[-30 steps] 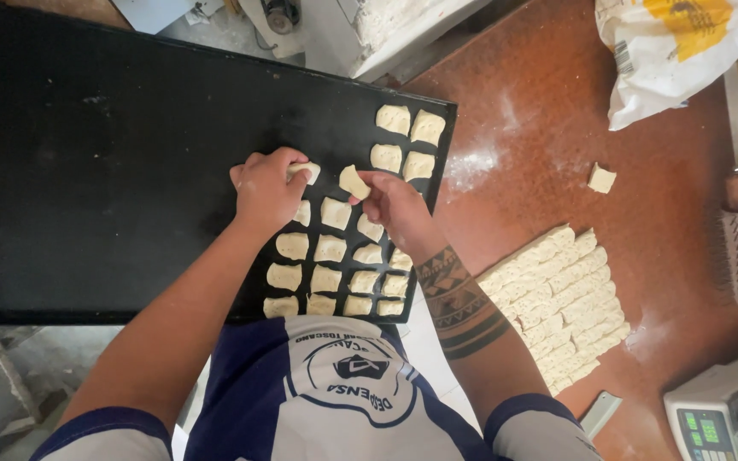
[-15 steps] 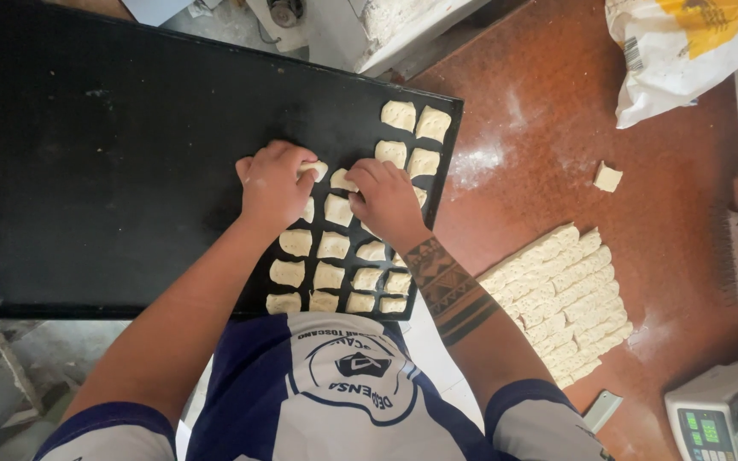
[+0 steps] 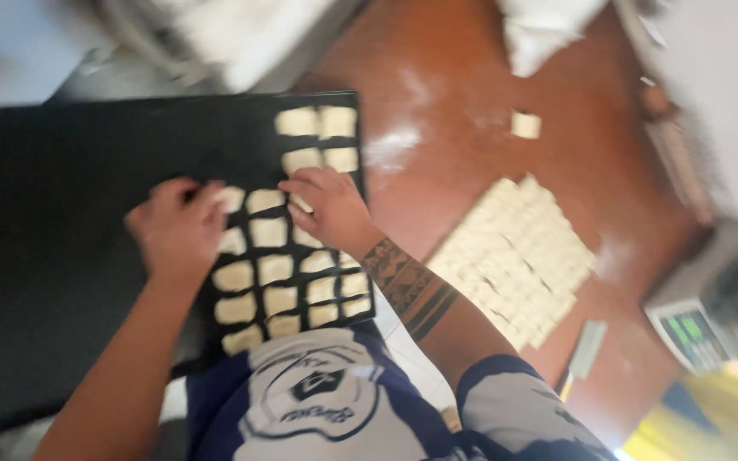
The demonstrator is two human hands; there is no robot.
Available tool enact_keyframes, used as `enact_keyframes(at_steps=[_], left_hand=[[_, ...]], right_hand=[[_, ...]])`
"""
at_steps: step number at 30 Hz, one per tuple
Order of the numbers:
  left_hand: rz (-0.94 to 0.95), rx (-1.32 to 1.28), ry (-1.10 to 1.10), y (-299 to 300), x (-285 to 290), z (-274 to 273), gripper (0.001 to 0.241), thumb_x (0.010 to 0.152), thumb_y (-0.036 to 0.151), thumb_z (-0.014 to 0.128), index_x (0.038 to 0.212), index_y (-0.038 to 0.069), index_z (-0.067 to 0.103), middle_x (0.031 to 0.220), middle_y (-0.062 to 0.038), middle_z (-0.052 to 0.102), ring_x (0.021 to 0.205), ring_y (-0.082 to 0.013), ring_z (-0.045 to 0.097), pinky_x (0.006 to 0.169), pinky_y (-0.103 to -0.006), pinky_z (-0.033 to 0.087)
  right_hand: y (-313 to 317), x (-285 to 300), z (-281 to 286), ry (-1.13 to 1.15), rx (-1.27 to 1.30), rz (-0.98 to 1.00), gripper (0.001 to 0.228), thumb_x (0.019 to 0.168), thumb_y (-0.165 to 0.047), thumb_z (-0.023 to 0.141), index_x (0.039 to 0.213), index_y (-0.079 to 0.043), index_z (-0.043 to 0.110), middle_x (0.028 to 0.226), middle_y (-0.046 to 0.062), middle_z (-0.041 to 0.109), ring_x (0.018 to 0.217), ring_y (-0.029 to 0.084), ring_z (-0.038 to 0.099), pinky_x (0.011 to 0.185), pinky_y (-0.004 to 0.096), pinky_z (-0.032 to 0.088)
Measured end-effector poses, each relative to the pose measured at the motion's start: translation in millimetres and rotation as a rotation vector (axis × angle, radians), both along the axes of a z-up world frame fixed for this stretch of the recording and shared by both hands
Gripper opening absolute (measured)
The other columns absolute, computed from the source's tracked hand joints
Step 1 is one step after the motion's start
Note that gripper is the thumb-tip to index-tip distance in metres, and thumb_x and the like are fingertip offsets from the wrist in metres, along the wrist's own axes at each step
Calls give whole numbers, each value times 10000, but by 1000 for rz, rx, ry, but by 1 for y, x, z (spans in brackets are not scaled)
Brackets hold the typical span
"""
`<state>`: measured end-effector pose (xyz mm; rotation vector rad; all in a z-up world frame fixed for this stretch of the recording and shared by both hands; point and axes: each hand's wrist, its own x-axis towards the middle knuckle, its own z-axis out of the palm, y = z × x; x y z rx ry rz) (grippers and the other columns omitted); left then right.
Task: The person picks up small rectangular dough pieces from a wooden table and places them one by one onto a black baking tray, arranging them in neat rows. The person continues until the tray is filled with dough pieces.
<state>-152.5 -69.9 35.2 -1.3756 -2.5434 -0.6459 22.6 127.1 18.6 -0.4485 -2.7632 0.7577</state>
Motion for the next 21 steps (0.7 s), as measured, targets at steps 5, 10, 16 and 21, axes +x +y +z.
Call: enact_keyframes(at_steps=[5,10,16,21], left_hand=[[-26,-183,-17,-39,8,-4,374,1040,290,720,1377,148,797,1249,-83,660,1126,-272,617,883,-485,422],[-84,-143,82,-71,35,-2,265,1075,252,701,1255,108,831,1177,-75,737,1058,-226,688,976,-414,393],[-40,-423,-195,-61,71,19,323,1002,255,624,1284,181,762,1212,-47,727,1106,-190,667,1055,-434,387],[-187,-261,-118,-28,84,20,297,1017,287,625,1204,150,811,1159,-9,723,1008,-147,682,936,-381,389]], right_hand=[[126,79,7,63,-74,-523,283,971,-260,628,1219,-150,706,1221,119,712,1154,289,657,1050,437,477],[267,171,-66,-260,1289,-1720,133,659,-291,580,740,-206,642,729,4,564,604,254,555,450,403,382],[276,199,-27,-609,-274,-1437,553,938,-357,464,1475,-250,537,1533,56,373,1366,340,383,1109,570,330],[233,199,-80,-252,617,-843,431,707,-178,672,1137,-175,705,1277,131,571,1098,383,567,781,598,493]])
